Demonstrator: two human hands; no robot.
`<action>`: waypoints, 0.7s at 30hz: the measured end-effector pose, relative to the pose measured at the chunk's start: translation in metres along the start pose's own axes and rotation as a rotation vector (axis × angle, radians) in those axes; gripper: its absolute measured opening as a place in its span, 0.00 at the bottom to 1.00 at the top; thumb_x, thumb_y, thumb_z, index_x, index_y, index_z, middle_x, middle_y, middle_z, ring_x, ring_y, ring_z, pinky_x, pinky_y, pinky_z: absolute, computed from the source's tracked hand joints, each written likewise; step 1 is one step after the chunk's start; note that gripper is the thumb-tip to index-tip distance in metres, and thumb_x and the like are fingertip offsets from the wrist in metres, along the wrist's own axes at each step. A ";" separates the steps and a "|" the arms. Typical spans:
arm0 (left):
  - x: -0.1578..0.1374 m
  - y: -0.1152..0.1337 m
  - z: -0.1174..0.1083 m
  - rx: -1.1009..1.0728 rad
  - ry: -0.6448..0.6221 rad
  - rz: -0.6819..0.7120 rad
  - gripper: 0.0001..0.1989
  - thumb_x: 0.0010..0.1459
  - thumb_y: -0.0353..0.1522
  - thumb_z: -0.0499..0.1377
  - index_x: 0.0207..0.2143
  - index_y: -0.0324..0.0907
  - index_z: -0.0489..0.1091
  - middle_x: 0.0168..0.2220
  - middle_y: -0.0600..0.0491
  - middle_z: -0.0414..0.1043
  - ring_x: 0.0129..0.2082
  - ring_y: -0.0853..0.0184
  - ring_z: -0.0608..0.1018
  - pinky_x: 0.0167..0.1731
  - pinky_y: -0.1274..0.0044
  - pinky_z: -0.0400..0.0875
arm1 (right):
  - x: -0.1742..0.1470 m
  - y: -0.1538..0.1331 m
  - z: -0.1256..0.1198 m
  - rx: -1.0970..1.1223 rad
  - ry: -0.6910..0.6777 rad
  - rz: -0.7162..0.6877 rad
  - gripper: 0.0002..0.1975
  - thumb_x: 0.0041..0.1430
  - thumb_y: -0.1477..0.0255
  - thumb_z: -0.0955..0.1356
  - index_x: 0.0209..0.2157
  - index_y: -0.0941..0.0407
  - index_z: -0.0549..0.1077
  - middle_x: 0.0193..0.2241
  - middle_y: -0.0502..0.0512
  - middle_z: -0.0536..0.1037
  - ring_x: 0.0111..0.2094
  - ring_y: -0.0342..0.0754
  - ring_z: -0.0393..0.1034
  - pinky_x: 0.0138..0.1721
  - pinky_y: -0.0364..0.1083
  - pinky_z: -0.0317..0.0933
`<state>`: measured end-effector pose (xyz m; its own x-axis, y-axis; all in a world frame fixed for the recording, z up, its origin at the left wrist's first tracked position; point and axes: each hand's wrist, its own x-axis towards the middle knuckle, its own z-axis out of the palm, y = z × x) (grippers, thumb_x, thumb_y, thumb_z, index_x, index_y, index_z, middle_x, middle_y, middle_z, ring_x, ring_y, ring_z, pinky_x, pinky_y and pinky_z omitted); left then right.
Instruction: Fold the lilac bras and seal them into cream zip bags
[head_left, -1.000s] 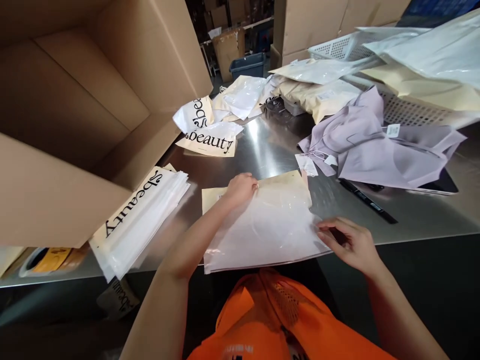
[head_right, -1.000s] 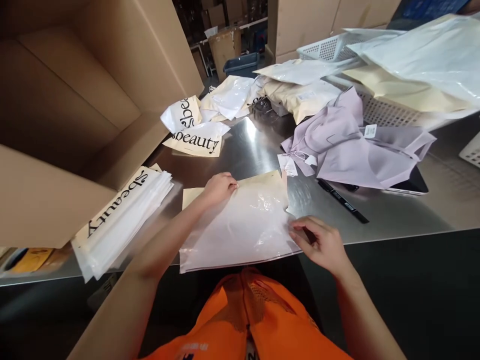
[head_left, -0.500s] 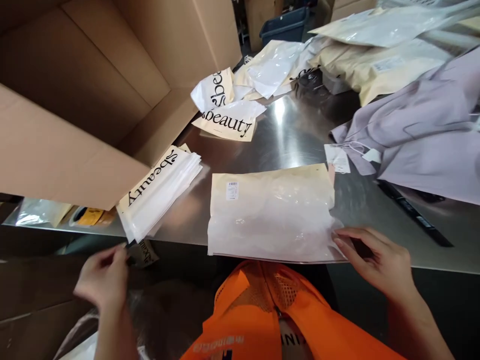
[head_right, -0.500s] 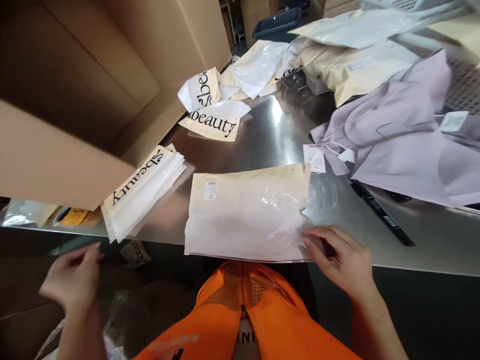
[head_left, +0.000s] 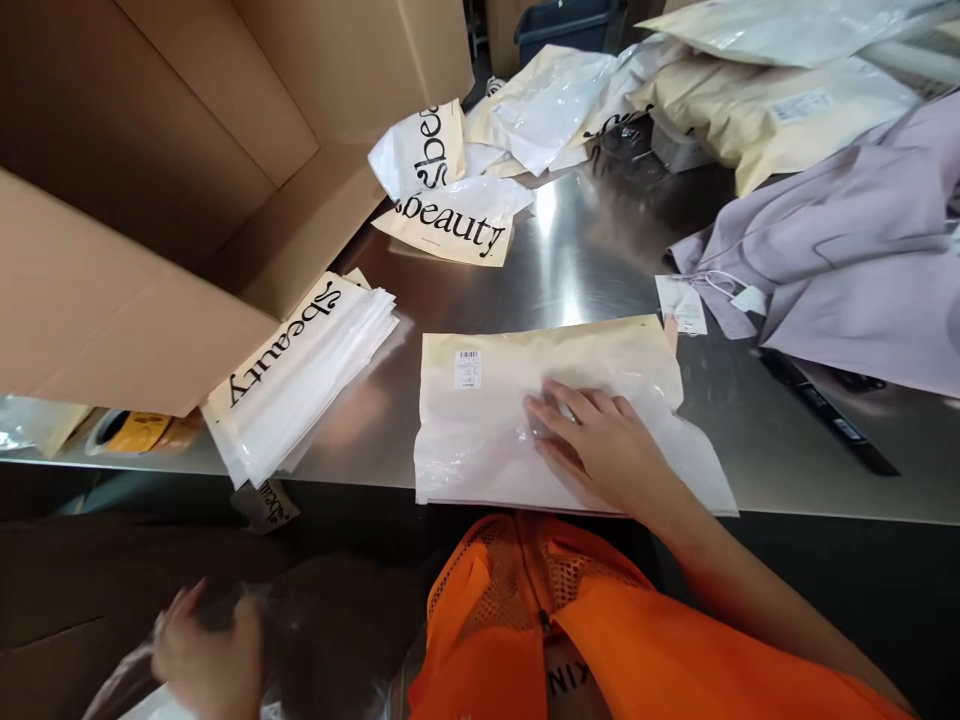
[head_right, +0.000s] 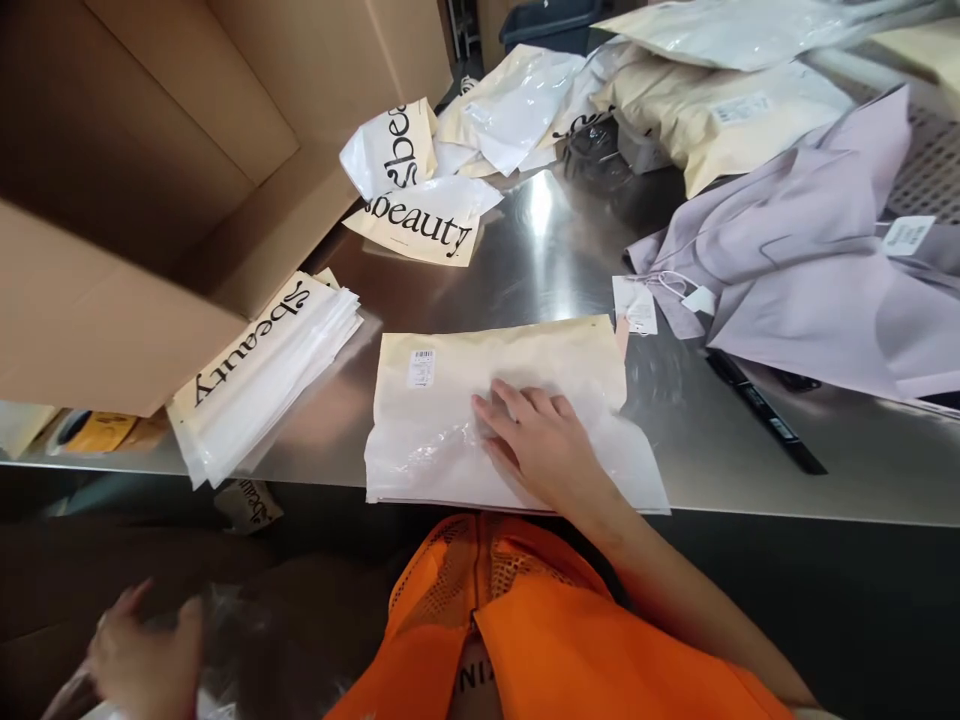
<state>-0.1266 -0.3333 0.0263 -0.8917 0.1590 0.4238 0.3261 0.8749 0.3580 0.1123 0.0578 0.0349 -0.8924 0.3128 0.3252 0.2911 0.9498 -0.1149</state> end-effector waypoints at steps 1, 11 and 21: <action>0.003 0.019 0.013 -0.012 0.040 0.136 0.20 0.56 0.37 0.60 0.51 0.40 0.69 0.56 0.38 0.69 0.61 0.39 0.65 0.58 0.45 0.57 | 0.003 -0.002 0.006 -0.039 -0.025 0.015 0.18 0.67 0.67 0.65 0.57 0.52 0.70 0.59 0.58 0.68 0.47 0.58 0.67 0.43 0.54 0.60; -0.025 0.252 0.082 -0.383 -0.318 1.258 0.15 0.62 0.28 0.56 0.50 0.39 0.71 0.55 0.42 0.72 0.60 0.50 0.68 0.58 0.59 0.60 | -0.009 -0.011 0.003 0.069 0.025 0.085 0.14 0.67 0.71 0.64 0.52 0.54 0.72 0.58 0.58 0.70 0.49 0.55 0.67 0.45 0.53 0.61; -0.088 0.219 0.066 -0.681 -1.083 1.207 0.16 0.65 0.33 0.55 0.23 0.43 0.69 0.20 0.52 0.69 0.22 0.67 0.68 0.24 0.73 0.53 | -0.132 0.024 -0.041 -0.042 0.101 0.974 0.17 0.59 0.53 0.67 0.34 0.52 0.76 0.27 0.57 0.79 0.26 0.57 0.75 0.24 0.51 0.63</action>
<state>0.0024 -0.1252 0.0125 0.2297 0.9683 0.0979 0.7113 -0.2357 0.6622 0.2509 0.0400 0.0277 -0.2220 0.9574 0.1847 0.8984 0.2745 -0.3428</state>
